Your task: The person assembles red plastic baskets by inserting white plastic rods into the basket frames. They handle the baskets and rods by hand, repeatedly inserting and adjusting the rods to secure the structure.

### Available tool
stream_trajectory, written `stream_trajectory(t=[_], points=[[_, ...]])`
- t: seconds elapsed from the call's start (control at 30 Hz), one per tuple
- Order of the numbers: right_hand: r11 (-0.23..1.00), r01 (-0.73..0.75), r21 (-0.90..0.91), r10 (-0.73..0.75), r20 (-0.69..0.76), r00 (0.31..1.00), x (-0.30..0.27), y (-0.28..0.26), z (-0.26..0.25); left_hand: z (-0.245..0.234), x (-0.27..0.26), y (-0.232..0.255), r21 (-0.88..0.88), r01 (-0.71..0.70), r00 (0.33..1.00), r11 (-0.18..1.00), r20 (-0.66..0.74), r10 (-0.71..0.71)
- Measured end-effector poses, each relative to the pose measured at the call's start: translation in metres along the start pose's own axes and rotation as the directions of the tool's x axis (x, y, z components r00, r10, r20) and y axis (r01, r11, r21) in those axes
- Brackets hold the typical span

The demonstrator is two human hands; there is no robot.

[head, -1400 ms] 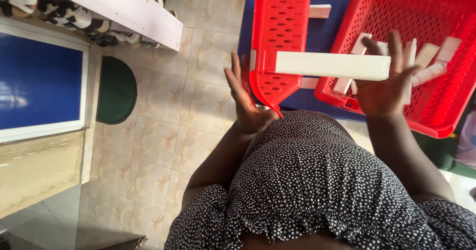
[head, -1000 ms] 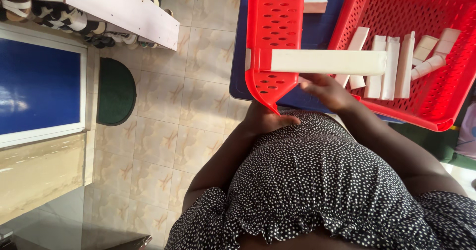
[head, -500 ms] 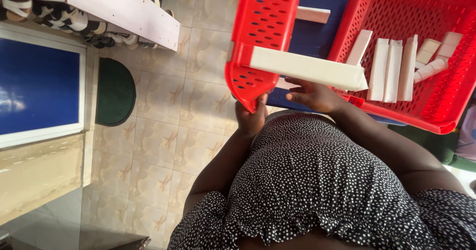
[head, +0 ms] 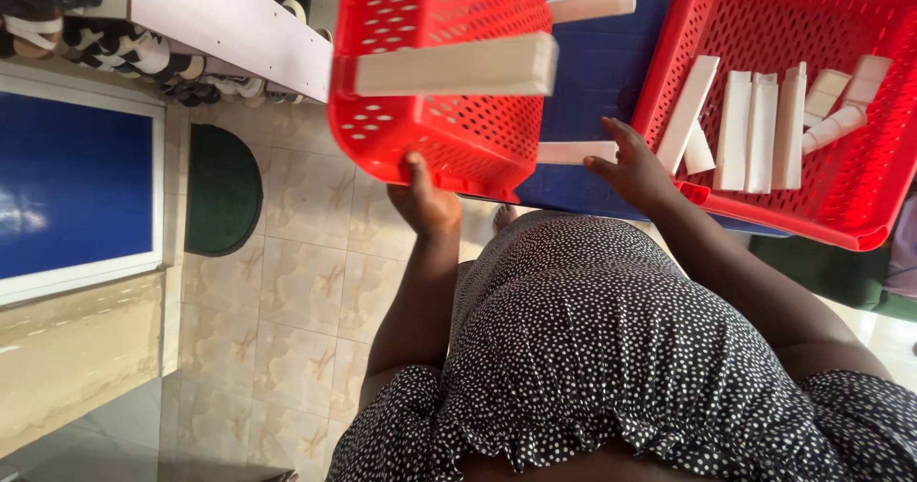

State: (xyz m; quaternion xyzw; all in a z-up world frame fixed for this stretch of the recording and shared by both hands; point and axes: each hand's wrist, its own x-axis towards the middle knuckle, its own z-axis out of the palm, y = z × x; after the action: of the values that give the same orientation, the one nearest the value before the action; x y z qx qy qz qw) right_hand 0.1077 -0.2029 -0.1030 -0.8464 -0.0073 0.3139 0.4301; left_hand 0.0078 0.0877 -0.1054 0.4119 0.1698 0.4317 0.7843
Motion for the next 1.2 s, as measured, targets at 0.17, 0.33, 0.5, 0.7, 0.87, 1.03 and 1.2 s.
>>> stream_trajectory(t=[0.17,0.33,0.5,0.7,0.87,1.03,1.2], points=[[0.961,0.220,-0.167,-0.253,-0.208,0.945,0.010,0.016,0.009,0.005,0.022,0.025,-0.167,0.111,0.994,0.980,0.000,-0.112],[0.971,0.207,-0.122,-0.239,-0.414,0.878,0.019,0.022,0.011,0.010,0.028,0.041,-0.231,0.181,0.982,0.956,0.098,-0.162],[0.918,0.304,0.254,-0.165,-0.451,0.877,0.025,0.032,0.016,0.018,0.026,0.046,-0.334,0.290,0.941,0.897,0.269,-0.204],[0.676,0.052,0.735,0.041,-0.108,0.993,0.040,0.053,0.038,0.024,0.028,0.055,-0.287,0.370,0.904,0.884,0.330,-0.272],[0.870,0.200,0.451,-0.235,0.023,0.972,0.014,0.020,0.040,0.030,0.045,0.067,-0.294,0.327,0.922,0.898,0.308,-0.235],[0.954,0.294,0.056,-0.295,0.027,0.955,-0.034,-0.048,0.028,0.052,0.084,0.087,-0.221,0.302,0.934,0.927,0.265,-0.241],[0.906,0.296,-0.302,-0.327,-0.057,0.943,-0.073,-0.078,0.014,0.090,0.141,0.100,-0.147,0.387,0.893,0.910,0.307,-0.330]])
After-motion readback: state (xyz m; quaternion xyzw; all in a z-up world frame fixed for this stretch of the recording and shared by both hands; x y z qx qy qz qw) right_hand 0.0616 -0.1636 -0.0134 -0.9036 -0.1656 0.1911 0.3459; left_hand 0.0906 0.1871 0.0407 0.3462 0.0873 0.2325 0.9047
